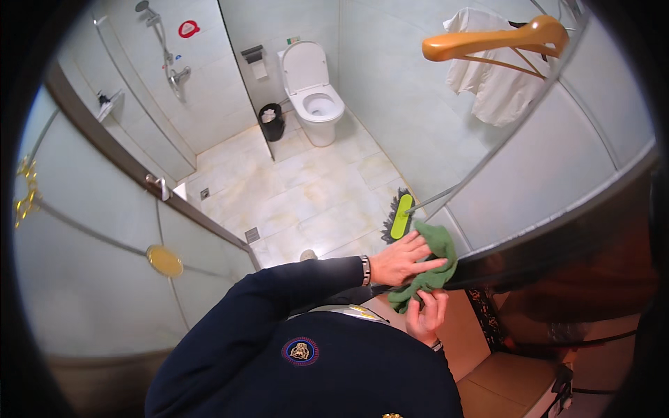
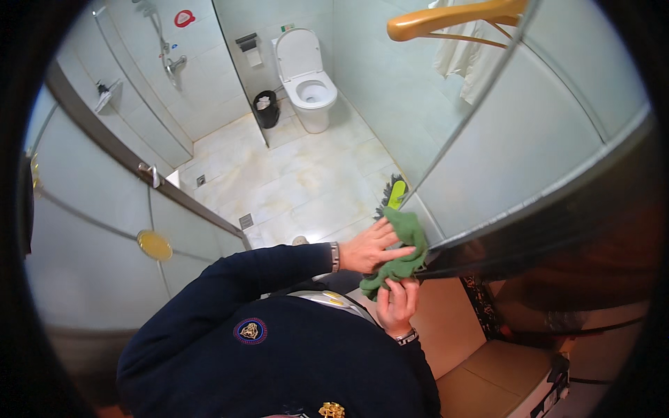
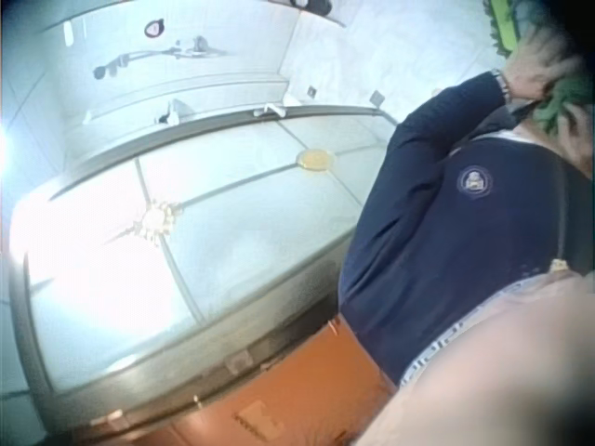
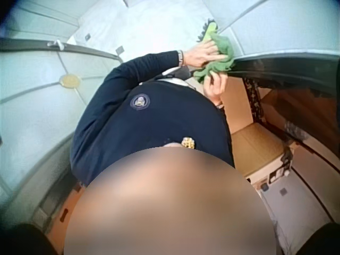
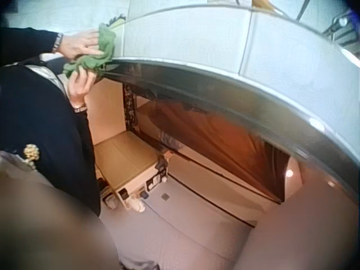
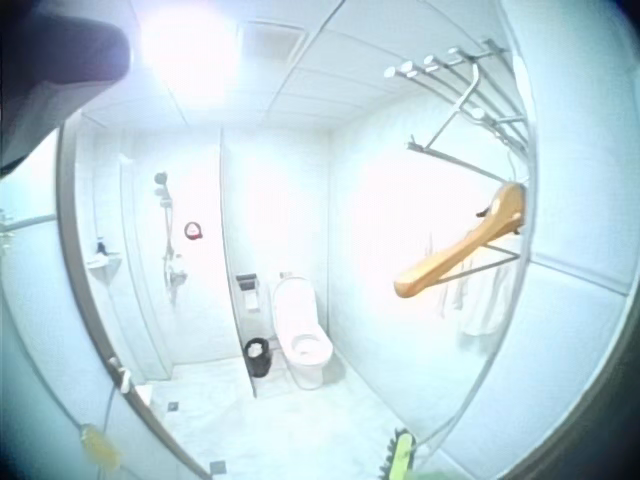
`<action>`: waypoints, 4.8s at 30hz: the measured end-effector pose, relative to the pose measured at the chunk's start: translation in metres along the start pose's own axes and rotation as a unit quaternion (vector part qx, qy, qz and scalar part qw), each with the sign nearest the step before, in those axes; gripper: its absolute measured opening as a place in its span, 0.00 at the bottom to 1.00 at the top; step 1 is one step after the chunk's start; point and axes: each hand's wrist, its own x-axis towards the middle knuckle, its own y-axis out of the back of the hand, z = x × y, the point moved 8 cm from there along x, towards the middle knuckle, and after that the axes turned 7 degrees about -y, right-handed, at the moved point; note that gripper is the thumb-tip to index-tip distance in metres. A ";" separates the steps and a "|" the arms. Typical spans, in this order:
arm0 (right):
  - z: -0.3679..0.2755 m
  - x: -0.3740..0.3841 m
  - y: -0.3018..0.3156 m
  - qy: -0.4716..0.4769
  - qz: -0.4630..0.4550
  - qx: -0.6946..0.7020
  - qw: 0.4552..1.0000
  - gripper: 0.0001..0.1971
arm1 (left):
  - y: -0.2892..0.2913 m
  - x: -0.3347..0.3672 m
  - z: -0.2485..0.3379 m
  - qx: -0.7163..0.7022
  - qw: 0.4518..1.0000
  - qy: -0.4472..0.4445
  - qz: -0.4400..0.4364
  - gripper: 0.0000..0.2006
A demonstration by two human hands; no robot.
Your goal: The person wipes a countertop and several items including a kettle, cups, and a tray with a green cloth. Then they move to the bathroom and wipe the door, walls, and toilet, including the seat and bowl, using the same cloth.
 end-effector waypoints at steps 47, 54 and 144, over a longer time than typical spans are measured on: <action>0.089 0.573 -0.579 -0.093 -0.075 0.281 0.952 0.11 | 0.239 -0.173 -0.714 -0.471 0.704 0.512 0.142 0.32; 0.162 0.632 -0.567 -0.129 0.058 0.142 0.980 0.12 | 0.196 -0.144 -0.844 -0.488 0.711 0.500 0.076 0.11; 0.298 0.979 -0.420 0.088 0.290 -0.489 0.818 0.34 | 0.273 0.342 -1.047 0.171 0.953 -0.059 0.245 0.42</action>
